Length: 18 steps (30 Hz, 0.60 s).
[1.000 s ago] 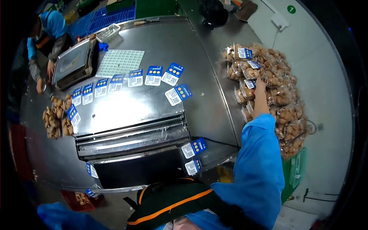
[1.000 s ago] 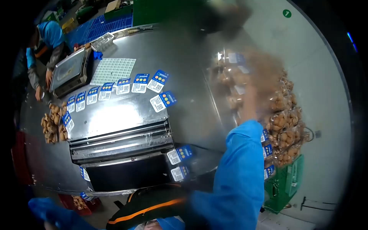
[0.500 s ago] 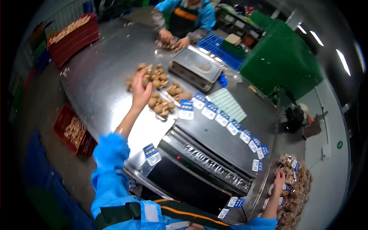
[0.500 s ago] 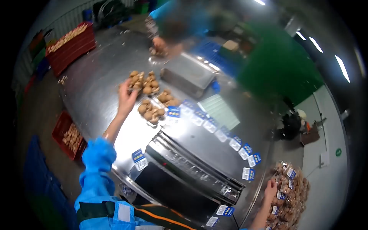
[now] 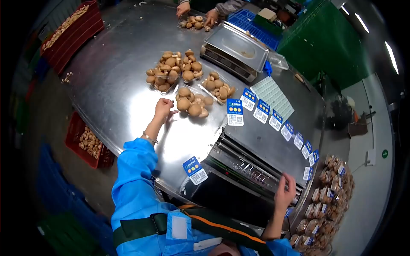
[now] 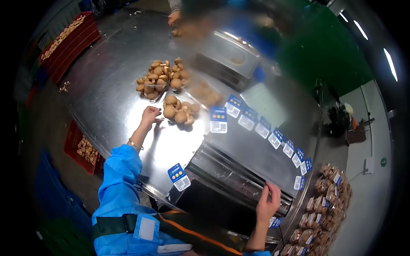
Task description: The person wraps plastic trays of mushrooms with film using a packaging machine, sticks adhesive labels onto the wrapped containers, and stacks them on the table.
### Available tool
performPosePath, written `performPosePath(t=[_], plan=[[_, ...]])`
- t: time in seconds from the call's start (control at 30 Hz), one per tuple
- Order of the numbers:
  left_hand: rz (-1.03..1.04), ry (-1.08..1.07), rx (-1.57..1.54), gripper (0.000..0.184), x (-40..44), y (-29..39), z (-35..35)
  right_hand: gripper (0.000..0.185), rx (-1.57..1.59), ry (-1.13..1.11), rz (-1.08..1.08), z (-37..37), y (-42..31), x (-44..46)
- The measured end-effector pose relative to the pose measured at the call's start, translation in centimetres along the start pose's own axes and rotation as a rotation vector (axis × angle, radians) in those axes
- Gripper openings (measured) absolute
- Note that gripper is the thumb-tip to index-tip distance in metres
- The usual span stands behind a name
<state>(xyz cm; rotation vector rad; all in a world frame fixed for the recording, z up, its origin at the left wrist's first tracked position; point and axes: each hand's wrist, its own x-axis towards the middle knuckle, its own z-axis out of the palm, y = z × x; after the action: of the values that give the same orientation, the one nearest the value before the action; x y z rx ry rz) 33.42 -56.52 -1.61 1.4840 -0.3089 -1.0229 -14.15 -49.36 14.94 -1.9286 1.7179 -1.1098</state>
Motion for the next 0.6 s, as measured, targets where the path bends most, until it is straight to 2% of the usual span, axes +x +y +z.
performPosePath(t=[0.1,0.17,0.23,0.3,0.37,0.43,0.5,0.57,0.6], plan=[[0.052,-0.014,-0.019,0.016,-4.2,4.8,-1.1,0.013,0.167,-0.187,-0.043,2.3,-2.8,1.2],[0.096,-0.046,0.056,0.017,-8.0,9.3,-0.4,0.018,0.235,-0.314,-0.197,3.8,-5.2,2.7],[0.121,-0.127,0.082,0.016,-11.9,13.0,1.7,0.035,0.181,-0.377,-0.382,4.9,-7.8,4.4],[0.125,-0.199,0.078,0.019,-15.1,14.2,4.7,0.056,0.267,-0.416,-0.428,6.1,-9.2,5.8],[0.11,-0.292,0.044,0.02,-17.6,12.8,8.8,0.066,0.181,-0.321,-0.501,6.6,-8.5,7.0],[0.096,-0.404,0.009,0.021,-18.6,9.7,13.2,0.07,0.052,-0.213,-0.486,6.4,-5.4,7.9],[0.022,-0.487,-0.057,0.021,-19.2,5.6,17.7,0.069,-0.003,-0.25,-0.361,4.6,-1.2,7.8],[0.049,-0.499,0.142,0.021,-20.6,2.8,21.5,0.068,-0.067,-0.318,-0.291,1.9,2.2,7.7],[0.207,-0.537,0.371,0.024,-20.0,1.1,22.5,0.064,-0.145,-0.195,-0.394,1.7,4.5,7.1]])
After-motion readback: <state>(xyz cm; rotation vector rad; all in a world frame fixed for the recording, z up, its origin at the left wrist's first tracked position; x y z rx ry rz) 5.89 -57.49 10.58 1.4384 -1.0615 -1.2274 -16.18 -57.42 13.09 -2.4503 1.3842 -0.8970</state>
